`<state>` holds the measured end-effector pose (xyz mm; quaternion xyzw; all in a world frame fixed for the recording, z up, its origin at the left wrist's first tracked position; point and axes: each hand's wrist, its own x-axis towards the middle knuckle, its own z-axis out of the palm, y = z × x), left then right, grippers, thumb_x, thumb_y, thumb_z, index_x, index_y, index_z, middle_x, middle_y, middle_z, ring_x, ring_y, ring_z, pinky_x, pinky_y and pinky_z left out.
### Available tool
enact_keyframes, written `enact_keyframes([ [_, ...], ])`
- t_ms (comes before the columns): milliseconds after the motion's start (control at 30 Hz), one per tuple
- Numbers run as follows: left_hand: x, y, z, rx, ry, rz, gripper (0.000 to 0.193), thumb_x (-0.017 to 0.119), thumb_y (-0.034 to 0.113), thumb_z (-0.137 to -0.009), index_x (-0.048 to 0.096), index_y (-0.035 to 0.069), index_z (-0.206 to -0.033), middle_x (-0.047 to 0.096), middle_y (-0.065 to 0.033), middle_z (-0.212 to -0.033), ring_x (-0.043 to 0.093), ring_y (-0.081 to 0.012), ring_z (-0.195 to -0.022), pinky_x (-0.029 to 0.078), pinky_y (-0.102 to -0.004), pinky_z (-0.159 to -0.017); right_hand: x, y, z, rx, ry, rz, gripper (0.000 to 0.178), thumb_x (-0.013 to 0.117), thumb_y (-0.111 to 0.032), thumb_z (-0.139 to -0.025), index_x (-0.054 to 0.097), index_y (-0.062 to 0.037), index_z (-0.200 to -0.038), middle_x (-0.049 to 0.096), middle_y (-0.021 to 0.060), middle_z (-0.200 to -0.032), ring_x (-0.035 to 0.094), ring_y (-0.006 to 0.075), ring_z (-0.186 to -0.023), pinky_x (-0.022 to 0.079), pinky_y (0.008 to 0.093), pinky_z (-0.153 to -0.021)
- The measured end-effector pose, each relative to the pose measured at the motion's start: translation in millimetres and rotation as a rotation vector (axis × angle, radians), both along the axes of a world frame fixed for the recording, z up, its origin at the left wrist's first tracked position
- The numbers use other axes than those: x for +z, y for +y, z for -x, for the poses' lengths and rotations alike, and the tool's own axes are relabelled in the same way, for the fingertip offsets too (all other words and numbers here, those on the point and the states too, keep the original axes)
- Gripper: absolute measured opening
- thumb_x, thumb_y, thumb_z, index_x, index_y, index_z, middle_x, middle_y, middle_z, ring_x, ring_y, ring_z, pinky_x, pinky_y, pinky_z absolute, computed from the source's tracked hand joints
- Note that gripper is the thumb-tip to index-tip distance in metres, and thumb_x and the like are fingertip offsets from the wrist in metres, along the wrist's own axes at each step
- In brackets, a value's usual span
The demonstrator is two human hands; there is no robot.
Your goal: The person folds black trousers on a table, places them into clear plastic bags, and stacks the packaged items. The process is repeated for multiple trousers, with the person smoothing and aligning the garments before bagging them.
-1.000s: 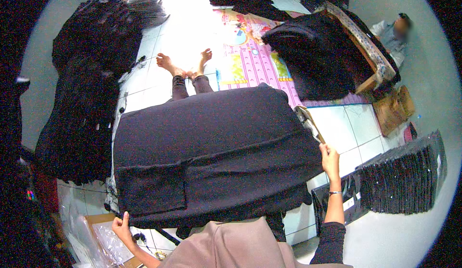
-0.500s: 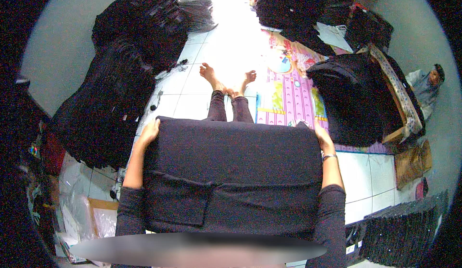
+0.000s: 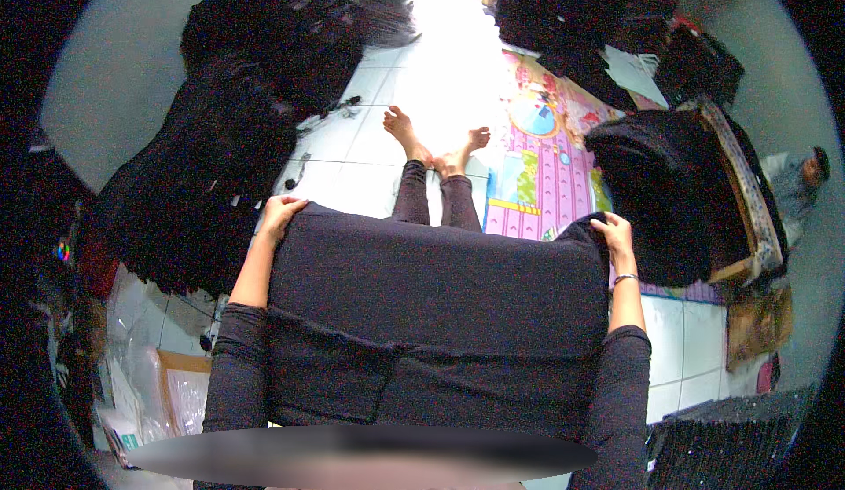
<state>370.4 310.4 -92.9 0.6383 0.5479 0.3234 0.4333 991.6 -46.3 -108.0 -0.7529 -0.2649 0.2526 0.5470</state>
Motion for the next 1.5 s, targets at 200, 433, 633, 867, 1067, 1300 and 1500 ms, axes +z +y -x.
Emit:
enact_keyframes([
  [200,10,-1,0,-0.030,0.106,0.180,0.037,0.081,0.018,-0.070,0.070,0.000,-0.101,0.069,-0.0112,-0.093,0.064,-0.0189,-0.084,0.051,-0.0320,-0.074,36,1,-15,0.053,-0.417,-0.079,0.042,0.069,0.005,-0.076,0.064,0.0016,-0.117,0.067,0.0094,-0.113,0.064,0.0181,-0.102,0.048,0.0296,-0.092],
  [433,96,-40,26,-0.164,-0.515,0.002,0.049,0.078,0.016,-0.080,0.054,0.005,-0.121,0.066,-0.0105,-0.100,0.060,-0.0165,-0.095,0.043,-0.0319,-0.092,111,-83,-30,0.077,-0.644,-0.156,0.030,0.051,0.008,-0.086,0.065,0.0036,-0.111,0.067,0.0081,-0.105,0.063,0.0167,-0.100,0.047,0.0278,-0.092],
  [633,130,-155,98,-0.136,-0.602,0.120,0.046,0.078,0.009,-0.078,0.053,0.005,-0.116,0.065,-0.0083,-0.098,0.060,-0.0123,-0.094,0.048,-0.0243,-0.082,98,-199,10,-0.004,-0.633,-0.148,0.025,0.048,0.009,-0.086,0.063,0.0049,-0.106,0.065,0.0080,-0.106,0.060,0.0185,-0.102,0.043,0.0310,-0.097],
  [867,91,-262,135,-0.049,-0.275,0.117,0.030,0.075,0.001,-0.077,0.059,0.008,-0.102,0.065,0.0024,-0.083,0.058,-0.0043,-0.077,0.045,-0.0189,-0.067,60,-272,104,-0.109,-0.722,0.750,0.043,0.054,0.014,-0.068,0.067,-0.0062,-0.104,0.066,0.0109,-0.103,0.061,0.0265,-0.102,0.047,0.0394,-0.092],
  [1067,81,-252,108,0.071,0.284,-0.149,0.026,0.077,0.025,-0.080,0.067,0.001,-0.077,0.065,-0.0039,-0.067,0.058,-0.0101,-0.061,0.046,-0.0286,-0.058,84,-97,260,0.319,-0.436,-0.023,0.037,0.058,-0.009,-0.088,0.060,-0.0095,-0.126,0.071,0.0120,-0.095,0.068,0.0179,-0.087,0.051,0.0308,-0.081],
  [1300,94,-240,76,0.152,0.355,-0.367,0.038,0.078,0.034,-0.076,0.066,-0.001,-0.069,0.066,-0.0162,-0.068,0.062,-0.0275,-0.061,0.046,-0.0365,-0.059,111,19,445,0.644,-0.326,-0.140,0.038,0.064,-0.018,-0.091,0.059,-0.0036,-0.125,0.065,0.0249,-0.107,0.066,0.0316,-0.089,0.050,0.0365,-0.080],
  [1500,88,-280,137,-0.110,0.342,0.070,0.031,0.078,0.027,-0.079,0.067,0.000,-0.069,0.064,-0.0033,-0.062,0.056,-0.0072,-0.058,0.043,-0.0256,-0.056,115,-64,430,0.870,-0.513,0.002,0.026,0.066,-0.005,-0.081,0.069,-0.0033,-0.107,0.066,0.0137,-0.087,0.059,0.0286,-0.079,0.048,0.0360,-0.075],
])
